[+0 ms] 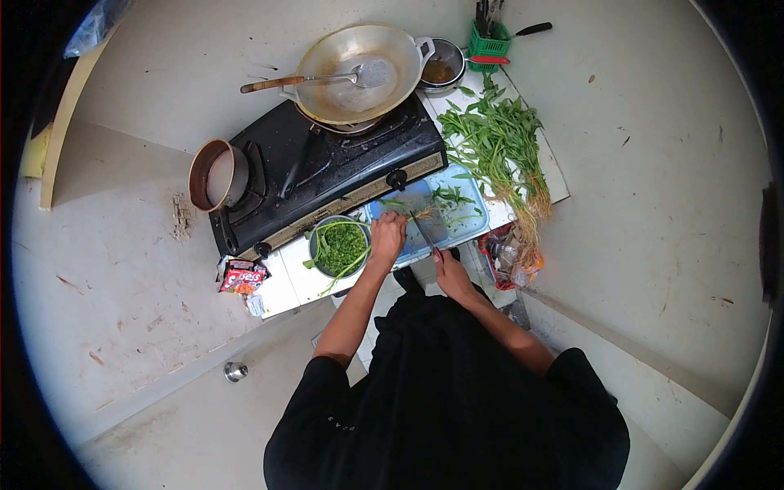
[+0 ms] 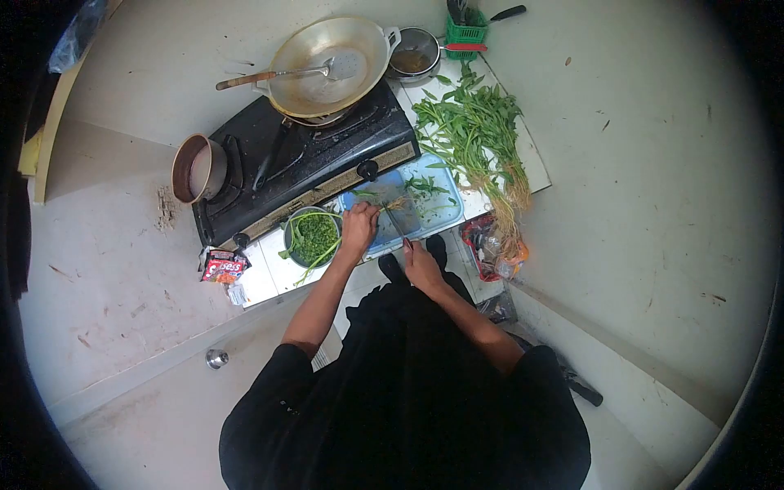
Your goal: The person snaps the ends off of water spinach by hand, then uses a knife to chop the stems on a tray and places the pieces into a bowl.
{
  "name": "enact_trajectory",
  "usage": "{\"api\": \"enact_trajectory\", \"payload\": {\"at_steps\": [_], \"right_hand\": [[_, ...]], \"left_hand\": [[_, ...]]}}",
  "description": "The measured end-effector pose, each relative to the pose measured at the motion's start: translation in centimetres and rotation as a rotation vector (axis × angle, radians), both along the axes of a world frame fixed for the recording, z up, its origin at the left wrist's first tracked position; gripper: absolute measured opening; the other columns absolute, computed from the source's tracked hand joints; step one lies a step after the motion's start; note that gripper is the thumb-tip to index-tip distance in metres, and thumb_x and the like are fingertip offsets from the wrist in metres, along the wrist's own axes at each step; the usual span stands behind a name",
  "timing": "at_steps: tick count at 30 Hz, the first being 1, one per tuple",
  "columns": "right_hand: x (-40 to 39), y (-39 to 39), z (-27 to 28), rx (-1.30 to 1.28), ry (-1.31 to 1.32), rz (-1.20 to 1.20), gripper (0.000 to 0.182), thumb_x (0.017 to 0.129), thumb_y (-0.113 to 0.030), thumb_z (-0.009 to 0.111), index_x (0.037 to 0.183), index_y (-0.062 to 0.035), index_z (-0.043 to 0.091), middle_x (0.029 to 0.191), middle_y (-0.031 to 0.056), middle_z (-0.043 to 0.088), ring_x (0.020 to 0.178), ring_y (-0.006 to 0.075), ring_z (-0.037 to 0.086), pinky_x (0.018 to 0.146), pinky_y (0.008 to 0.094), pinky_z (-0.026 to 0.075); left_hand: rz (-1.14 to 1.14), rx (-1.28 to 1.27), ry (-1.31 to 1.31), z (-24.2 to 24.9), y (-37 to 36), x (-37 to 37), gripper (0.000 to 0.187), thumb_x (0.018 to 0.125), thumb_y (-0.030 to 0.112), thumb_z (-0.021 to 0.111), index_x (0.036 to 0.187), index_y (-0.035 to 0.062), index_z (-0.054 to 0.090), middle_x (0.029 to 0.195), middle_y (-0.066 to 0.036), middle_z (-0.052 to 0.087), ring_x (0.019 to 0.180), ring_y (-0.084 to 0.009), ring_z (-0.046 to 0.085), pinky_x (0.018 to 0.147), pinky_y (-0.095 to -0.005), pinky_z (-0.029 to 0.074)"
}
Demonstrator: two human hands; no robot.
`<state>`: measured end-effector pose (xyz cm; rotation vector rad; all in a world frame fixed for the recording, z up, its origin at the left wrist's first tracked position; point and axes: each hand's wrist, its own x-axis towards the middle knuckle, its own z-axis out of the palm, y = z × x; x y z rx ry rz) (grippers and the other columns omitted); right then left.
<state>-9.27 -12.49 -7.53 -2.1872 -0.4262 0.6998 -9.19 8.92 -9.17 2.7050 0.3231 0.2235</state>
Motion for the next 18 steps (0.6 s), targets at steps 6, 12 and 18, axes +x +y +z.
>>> {"api": "enact_trajectory", "payload": {"at_steps": [6, 12, 18], "right_hand": [[-0.3, 0.1, 0.3, -0.087, -0.058, -0.001, 0.033, 0.105, -0.03, 0.041, 0.114, -0.0002, 0.05, 0.098, 0.0298, 0.065, 0.095, 0.0508, 0.062, 0.08, 0.0579, 0.048], [-0.3, 0.4, 0.8, -0.17, -0.147, -0.008, 0.028, 0.103, -0.025, 0.045, 0.113, -0.0002, 0.051, 0.102, 0.0261, 0.066, 0.092, 0.0483, 0.063, 0.077, 0.0573, 0.05], [0.9, 2.7, 0.4, -0.244, -0.15, 0.001, 0.026, 0.102, -0.024, 0.047, 0.109, 0.0002, 0.052, 0.101, 0.0234, 0.067, 0.09, 0.0462, 0.065, 0.076, 0.0564, 0.051]], "left_hand": [[0.009, 0.027, -0.006, 0.5, -0.5, 0.1, 0.013, 0.089, 0.02, 0.066, 0.095, 0.0119, 0.074, 0.094, -0.006, 0.066, 0.095, -0.0275, 0.061, 0.08, -0.0429, 0.044], [0.016, 0.015, -0.057, 0.0, -0.7, 0.2, 0.01, 0.088, 0.018, 0.067, 0.09, 0.0102, 0.073, 0.093, -0.006, 0.066, 0.093, -0.0279, 0.06, 0.079, -0.0423, 0.044], [0.022, 0.013, -0.039, -0.4, -0.8, 0.4, 0.011, 0.089, 0.018, 0.066, 0.088, 0.0092, 0.073, 0.092, -0.007, 0.066, 0.092, -0.0287, 0.061, 0.078, -0.0427, 0.043]]}}
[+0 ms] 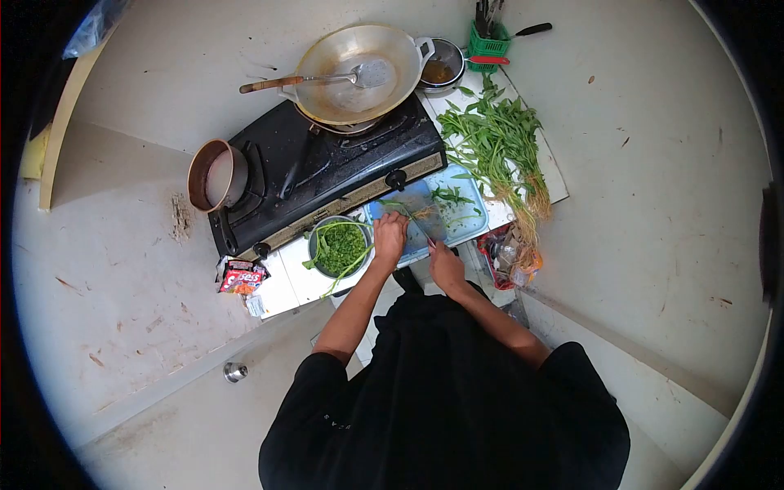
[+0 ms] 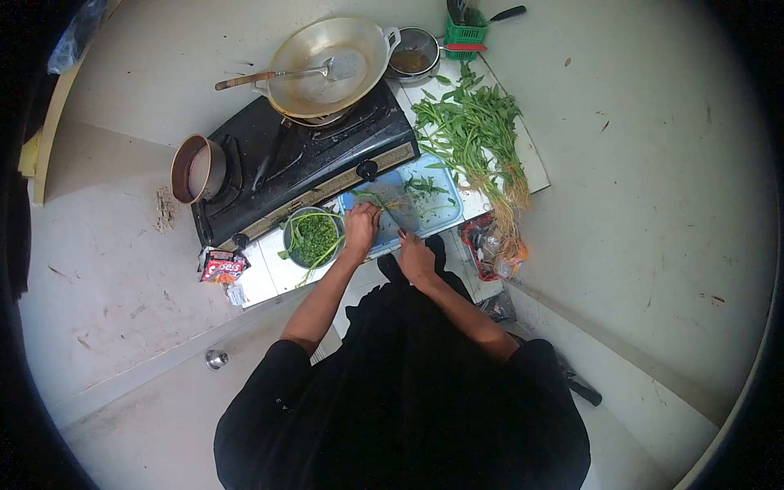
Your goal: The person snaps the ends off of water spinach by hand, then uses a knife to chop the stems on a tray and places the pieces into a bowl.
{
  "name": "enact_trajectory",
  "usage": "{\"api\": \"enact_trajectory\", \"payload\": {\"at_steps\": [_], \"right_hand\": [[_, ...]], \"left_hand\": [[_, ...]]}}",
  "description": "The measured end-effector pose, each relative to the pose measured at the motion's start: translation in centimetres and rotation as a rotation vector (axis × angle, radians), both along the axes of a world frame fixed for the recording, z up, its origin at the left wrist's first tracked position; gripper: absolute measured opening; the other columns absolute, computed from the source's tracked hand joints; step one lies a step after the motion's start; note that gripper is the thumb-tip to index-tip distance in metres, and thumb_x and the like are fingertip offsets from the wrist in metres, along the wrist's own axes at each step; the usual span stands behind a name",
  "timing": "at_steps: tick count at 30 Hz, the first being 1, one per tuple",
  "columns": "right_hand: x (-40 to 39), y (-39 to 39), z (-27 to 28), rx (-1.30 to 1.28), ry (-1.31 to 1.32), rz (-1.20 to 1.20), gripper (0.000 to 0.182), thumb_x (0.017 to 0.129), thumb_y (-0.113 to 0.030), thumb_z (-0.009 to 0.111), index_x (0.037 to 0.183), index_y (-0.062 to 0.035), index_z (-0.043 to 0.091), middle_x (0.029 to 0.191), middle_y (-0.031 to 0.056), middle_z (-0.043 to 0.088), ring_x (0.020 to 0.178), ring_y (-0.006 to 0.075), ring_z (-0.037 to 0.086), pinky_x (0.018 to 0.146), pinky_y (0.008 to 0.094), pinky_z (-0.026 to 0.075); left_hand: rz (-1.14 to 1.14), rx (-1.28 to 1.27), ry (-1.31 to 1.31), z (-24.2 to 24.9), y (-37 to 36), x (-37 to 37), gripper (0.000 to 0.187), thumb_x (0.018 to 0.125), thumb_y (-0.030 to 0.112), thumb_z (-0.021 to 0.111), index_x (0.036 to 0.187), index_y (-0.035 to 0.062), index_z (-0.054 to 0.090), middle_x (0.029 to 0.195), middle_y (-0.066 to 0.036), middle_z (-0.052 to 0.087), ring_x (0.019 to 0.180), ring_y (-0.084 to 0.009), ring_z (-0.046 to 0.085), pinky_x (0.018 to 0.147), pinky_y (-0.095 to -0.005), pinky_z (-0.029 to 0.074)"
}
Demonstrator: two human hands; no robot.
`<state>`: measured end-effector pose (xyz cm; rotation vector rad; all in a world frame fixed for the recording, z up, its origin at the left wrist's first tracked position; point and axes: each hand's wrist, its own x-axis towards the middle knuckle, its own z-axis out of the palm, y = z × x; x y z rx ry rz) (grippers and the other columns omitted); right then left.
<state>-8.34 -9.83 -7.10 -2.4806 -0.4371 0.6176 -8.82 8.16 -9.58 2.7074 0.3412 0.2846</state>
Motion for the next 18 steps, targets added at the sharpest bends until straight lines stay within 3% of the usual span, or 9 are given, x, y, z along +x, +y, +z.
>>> {"api": "enact_trajectory", "payload": {"at_steps": [18], "right_hand": [[-1.1, -2.9, 0.1, 0.116, 0.014, -0.016, 0.031, 0.103, -0.028, 0.044, 0.116, -0.0006, 0.052, 0.1, 0.0267, 0.067, 0.091, 0.0491, 0.063, 0.077, 0.0584, 0.049]], "left_hand": [[0.023, 0.015, -0.019, -0.1, 1.2, 0.7, 0.016, 0.091, 0.021, 0.064, 0.091, 0.0082, 0.073, 0.093, -0.01, 0.067, 0.095, -0.0296, 0.062, 0.079, -0.0452, 0.043]]}}
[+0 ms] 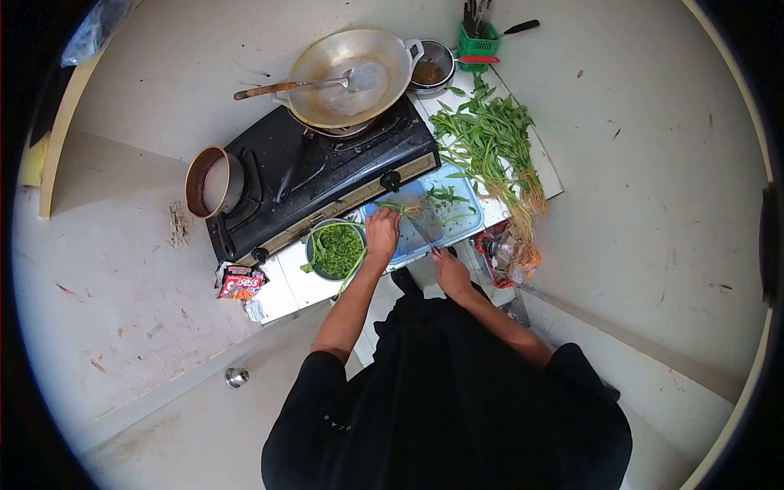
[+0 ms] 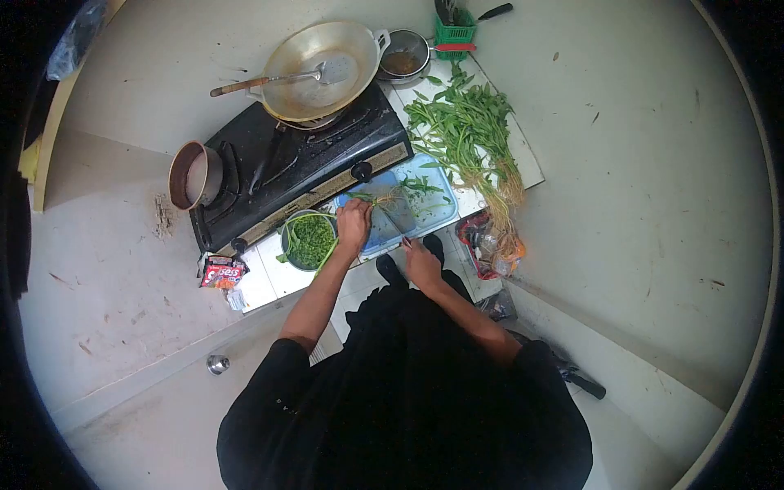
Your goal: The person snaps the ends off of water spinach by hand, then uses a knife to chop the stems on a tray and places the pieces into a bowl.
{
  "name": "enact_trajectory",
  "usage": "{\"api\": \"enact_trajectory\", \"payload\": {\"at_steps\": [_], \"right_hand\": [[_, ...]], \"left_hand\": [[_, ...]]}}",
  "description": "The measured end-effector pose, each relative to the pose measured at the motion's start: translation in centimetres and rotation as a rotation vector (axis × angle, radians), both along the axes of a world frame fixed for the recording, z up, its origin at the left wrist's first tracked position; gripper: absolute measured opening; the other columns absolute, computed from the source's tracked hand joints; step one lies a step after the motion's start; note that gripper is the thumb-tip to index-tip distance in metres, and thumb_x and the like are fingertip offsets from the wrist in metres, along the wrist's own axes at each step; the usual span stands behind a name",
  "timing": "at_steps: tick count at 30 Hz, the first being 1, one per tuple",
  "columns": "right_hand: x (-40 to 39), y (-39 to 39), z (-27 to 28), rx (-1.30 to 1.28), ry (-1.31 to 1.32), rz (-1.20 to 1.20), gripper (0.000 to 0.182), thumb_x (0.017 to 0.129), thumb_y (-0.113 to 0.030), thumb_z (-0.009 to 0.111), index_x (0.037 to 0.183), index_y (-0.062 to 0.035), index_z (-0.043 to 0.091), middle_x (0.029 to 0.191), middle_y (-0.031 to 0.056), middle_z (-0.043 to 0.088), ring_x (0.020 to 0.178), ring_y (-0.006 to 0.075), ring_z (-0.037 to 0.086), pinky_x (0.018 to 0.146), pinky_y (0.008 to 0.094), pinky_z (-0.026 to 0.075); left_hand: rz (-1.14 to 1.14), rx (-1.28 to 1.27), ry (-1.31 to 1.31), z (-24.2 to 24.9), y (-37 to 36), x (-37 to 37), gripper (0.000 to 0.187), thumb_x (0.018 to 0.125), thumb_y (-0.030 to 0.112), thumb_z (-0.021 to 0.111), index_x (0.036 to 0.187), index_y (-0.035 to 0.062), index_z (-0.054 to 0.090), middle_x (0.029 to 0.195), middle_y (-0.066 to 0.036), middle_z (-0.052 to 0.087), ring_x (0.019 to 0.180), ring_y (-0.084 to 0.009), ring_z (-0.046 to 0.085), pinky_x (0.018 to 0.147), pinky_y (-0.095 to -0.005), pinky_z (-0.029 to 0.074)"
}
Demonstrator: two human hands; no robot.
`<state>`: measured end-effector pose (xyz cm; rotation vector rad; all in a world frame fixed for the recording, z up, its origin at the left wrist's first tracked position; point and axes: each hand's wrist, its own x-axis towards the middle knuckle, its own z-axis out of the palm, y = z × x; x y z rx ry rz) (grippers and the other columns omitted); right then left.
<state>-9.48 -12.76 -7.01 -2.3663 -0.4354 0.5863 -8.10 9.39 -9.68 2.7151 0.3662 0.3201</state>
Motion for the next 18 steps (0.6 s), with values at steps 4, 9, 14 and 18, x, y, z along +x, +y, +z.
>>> {"api": "enact_trajectory", "payload": {"at_steps": [4, 9, 14, 18], "right_hand": [[-0.29, -0.59, -0.43, 0.004, -0.017, 0.018, 0.029, 0.103, -0.028, 0.046, 0.114, -0.0023, 0.054, 0.101, 0.0249, 0.068, 0.091, 0.0474, 0.065, 0.078, 0.0577, 0.051], [-0.12, -0.57, -0.17, 0.037, -0.007, 0.032, 0.03, 0.105, -0.028, 0.043, 0.113, -0.001, 0.052, 0.096, 0.028, 0.066, 0.089, 0.0505, 0.062, 0.076, 0.0589, 0.049], [-0.03, -0.25, -0.4, 0.087, -0.014, 0.024, 0.03, 0.105, -0.028, 0.043, 0.113, -0.001, 0.052, 0.095, 0.0284, 0.066, 0.087, 0.0507, 0.062, 0.075, 0.0589, 0.049], [0.13, -0.62, -0.06, 0.134, -0.037, 0.019, 0.03, 0.104, -0.028, 0.044, 0.114, -0.0007, 0.052, 0.094, 0.0285, 0.066, 0.088, 0.0507, 0.062, 0.074, 0.0589, 0.049]], "left_hand": [[-0.021, 0.001, 0.009, -0.09, -0.39, -0.46, 0.016, 0.091, 0.022, 0.063, 0.092, 0.0108, 0.073, 0.096, -0.006, 0.065, 0.095, -0.0273, 0.06, 0.08, -0.0443, 0.043], [-0.029, 0.004, 0.015, 0.04, -0.84, -0.54, 0.016, 0.092, 0.023, 0.063, 0.094, 0.0116, 0.074, 0.096, -0.005, 0.067, 0.094, -0.0273, 0.061, 0.079, -0.0428, 0.043], [-0.035, 0.008, 0.008, 0.04, -0.83, -0.56, 0.016, 0.092, 0.023, 0.063, 0.095, 0.012, 0.074, 0.096, -0.005, 0.066, 0.094, -0.0262, 0.06, 0.079, -0.0421, 0.042], [-0.043, 0.022, 0.019, 0.02, -0.69, -0.56, 0.015, 0.092, 0.023, 0.064, 0.096, 0.0125, 0.074, 0.095, -0.004, 0.066, 0.094, -0.0262, 0.06, 0.078, -0.0422, 0.042]]}}
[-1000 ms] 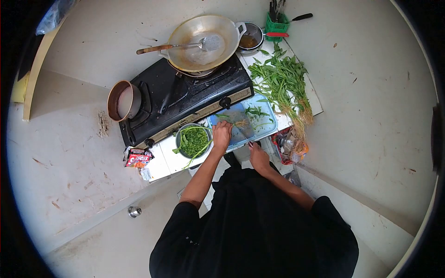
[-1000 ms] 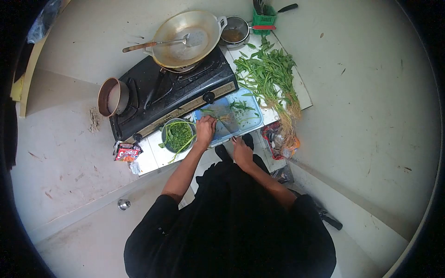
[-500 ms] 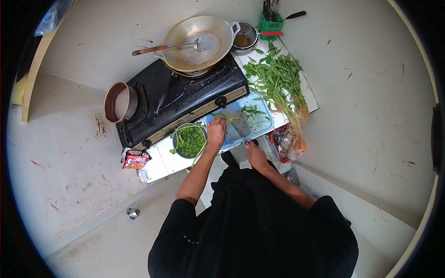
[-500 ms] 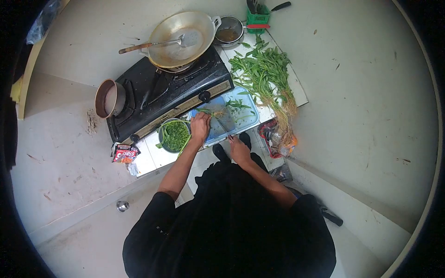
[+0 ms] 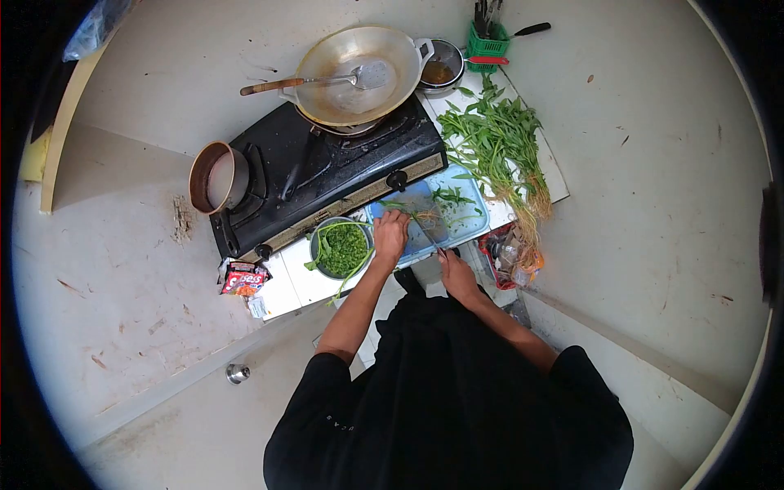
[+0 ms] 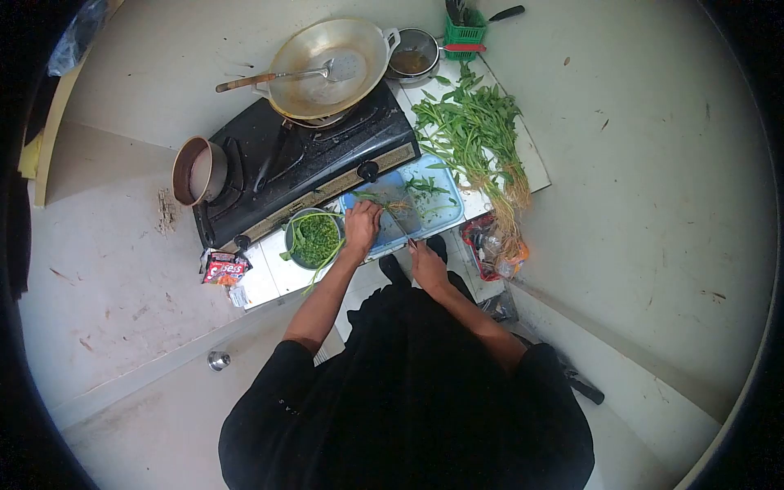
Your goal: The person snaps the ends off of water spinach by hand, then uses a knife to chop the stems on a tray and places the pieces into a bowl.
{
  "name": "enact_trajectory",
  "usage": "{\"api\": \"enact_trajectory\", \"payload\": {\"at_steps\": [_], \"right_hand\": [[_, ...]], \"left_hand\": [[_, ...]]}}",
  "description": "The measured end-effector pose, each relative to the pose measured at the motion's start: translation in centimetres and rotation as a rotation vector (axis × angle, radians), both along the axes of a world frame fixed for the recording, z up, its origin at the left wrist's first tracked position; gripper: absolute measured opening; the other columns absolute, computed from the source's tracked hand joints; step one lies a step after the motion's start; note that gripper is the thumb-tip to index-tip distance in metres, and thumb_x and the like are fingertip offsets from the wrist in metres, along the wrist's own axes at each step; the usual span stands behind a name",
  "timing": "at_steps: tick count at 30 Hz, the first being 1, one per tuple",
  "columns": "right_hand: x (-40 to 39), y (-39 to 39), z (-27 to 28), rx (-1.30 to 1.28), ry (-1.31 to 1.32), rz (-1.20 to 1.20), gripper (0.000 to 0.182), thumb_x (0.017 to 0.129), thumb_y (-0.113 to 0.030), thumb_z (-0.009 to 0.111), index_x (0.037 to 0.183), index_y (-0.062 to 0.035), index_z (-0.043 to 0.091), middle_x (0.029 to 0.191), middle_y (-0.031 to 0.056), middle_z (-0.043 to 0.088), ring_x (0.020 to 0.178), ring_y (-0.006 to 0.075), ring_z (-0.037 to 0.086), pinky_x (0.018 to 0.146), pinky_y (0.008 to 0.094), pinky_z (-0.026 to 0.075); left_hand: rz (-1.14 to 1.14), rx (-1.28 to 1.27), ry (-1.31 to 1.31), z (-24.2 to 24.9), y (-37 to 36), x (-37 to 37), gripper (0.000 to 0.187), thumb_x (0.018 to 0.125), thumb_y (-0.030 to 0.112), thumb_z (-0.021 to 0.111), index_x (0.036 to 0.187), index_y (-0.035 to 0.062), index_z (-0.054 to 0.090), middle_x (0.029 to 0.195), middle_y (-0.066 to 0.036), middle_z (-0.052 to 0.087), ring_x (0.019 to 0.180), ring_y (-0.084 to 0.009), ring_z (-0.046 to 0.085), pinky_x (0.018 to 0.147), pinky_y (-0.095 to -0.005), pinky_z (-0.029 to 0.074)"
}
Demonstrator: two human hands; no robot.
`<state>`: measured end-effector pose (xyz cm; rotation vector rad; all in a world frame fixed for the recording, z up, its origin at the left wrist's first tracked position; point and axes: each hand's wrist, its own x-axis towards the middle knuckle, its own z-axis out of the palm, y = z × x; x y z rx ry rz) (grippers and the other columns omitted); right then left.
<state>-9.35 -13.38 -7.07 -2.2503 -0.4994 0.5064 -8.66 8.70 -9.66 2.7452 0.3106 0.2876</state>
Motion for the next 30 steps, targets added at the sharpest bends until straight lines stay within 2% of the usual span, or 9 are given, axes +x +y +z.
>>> {"api": "enact_trajectory", "payload": {"at_steps": [7, 9, 18, 21, 23, 25, 27, 29, 30], "right_hand": [[1.1, 1.9, -1.8, -0.082, 0.032, -0.001, 0.029, 0.102, -0.026, 0.047, 0.108, 0.0015, 0.053, 0.095, 0.0288, 0.066, 0.089, 0.0506, 0.062, 0.075, 0.0579, 0.049], [1.8, 2.9, -1.5, -0.203, 0.06, -0.004, 0.029, 0.102, -0.025, 0.047, 0.106, 0.0024, 0.054, 0.095, 0.0284, 0.066, 0.089, 0.0497, 0.063, 0.076, 0.057, 0.05], [0.5, 0.6, -1.2, -0.107, -0.021, -0.014, 0.027, 0.102, -0.022, 0.046, 0.112, 0.0009, 0.055, 0.096, 0.0282, 0.066, 0.09, 0.0484, 0.063, 0.078, 0.0564, 0.05], [1.4, 2.1, -1.8, -0.14, 0.051, 0.006, 0.029, 0.103, -0.024, 0.045, 0.116, 0.0009, 0.054, 0.093, 0.028, 0.066, 0.09, 0.0489, 0.063, 0.078, 0.0566, 0.049], [1.3, 2.0, -1.7, -0.057, 0.045, -0.003, 0.03, 0.104, -0.024, 0.044, 0.117, 0.0009, 0.053, 0.092, 0.0281, 0.066, 0.089, 0.0494, 0.063, 0.076, 0.0572, 0.048], [1.3, 1.3, -1.2, 0.021, 0.043, -0.009, 0.031, 0.104, -0.025, 0.044, 0.119, 0.001, 0.053, 0.091, 0.0281, 0.066, 0.088, 0.0499, 0.063, 0.075, 0.0579, 0.047], [1.2, 0.5, 0.5, 0.153, 0.036, -0.03, 0.032, 0.105, -0.027, 0.043, 0.115, 0.0015, 0.054, 0.097, 0.0303, 0.065, 0.092, 0.0508, 0.062, 0.077, 0.058, 0.048], [1.2, 0.0, 0.6, 0.191, 0.054, -0.031, 0.031, 0.105, -0.026, 0.043, 0.116, 0.0014, 0.054, 0.096, 0.0303, 0.065, 0.092, 0.0507, 0.062, 0.076, 0.0568, 0.048], [1.3, -0.1, 0.6, 0.228, 0.068, -0.034, 0.03, 0.105, -0.025, 0.043, 0.117, 0.0013, 0.053, 0.094, 0.0303, 0.065, 0.091, 0.0506, 0.062, 0.075, 0.0556, 0.048]], "left_hand": [[-0.041, -0.004, -0.018, -0.1, 0.1, 0.0, 0.013, 0.09, 0.019, 0.064, 0.096, 0.0116, 0.073, 0.094, -0.004, 0.065, 0.093, -0.0263, 0.059, 0.078, -0.0421, 0.042], [-0.045, 0.002, -0.011, -0.3, 0.1, 0.2, 0.013, 0.09, 0.018, 0.064, 0.096, 0.0112, 0.073, 0.094, -0.004, 0.064, 0.093, -0.026, 0.059, 0.078, -0.0418, 0.042], [-0.087, -0.001, -0.057, -0.5, 0.3, 0.0, 0.01, 0.09, 0.017, 0.064, 0.093, 0.0103, 0.071, 0.093, -0.005, 0.064, 0.094, -0.0256, 0.059, 0.079, -0.0407, 0.041], [-0.113, 0.041, -0.018, -0.3, 0.7, 0.3, 0.011, 0.091, 0.016, 0.062, 0.097, 0.0082, 0.067, 0.096, -0.009, 0.062, 0.093, -0.0299, 0.06, 0.079, -0.0442, 0.045], [-0.074, -0.062, 0.033, 0.2, 0.7, 0.6, 0.013, 0.089, 0.011, 0.061, 0.101, 0.0068, 0.062, 0.097, -0.014, 0.059, 0.097, -0.0348, 0.063, 0.08, -0.0486, 0.049], [-0.072, -0.096, 0.115, 3.8, 1.0, 1.3, 0.014, 0.088, 0.01, 0.061, 0.102, 0.0061, 0.061, 0.098, -0.016, 0.059, 0.093, -0.0382, 0.064, 0.078, -0.0508, 0.051], [-0.058, -0.131, 0.207, 6.8, 2.3, 1.4, 0.015, 0.088, 0.009, 0.06, 0.102, 0.0054, 0.06, 0.1, -0.018, 0.059, 0.089, -0.0415, 0.066, 0.075, -0.053, 0.053], [-0.163, -0.067, 0.222, 8.7, 4.4, 2.2, 0.017, 0.087, 0.006, 0.058, 0.104, 0.0049, 0.059, 0.107, -0.021, 0.059, 0.085, -0.0444, 0.067, 0.073, -0.0537, 0.054], [-0.151, -0.039, 0.33, 11.1, 5.0, 2.7, 0.016, 0.093, 0.015, 0.058, 0.103, 0.0037, 0.063, 0.109, -0.019, 0.062, 0.09, -0.0424, 0.067, 0.076, -0.0517, 0.055]]}}
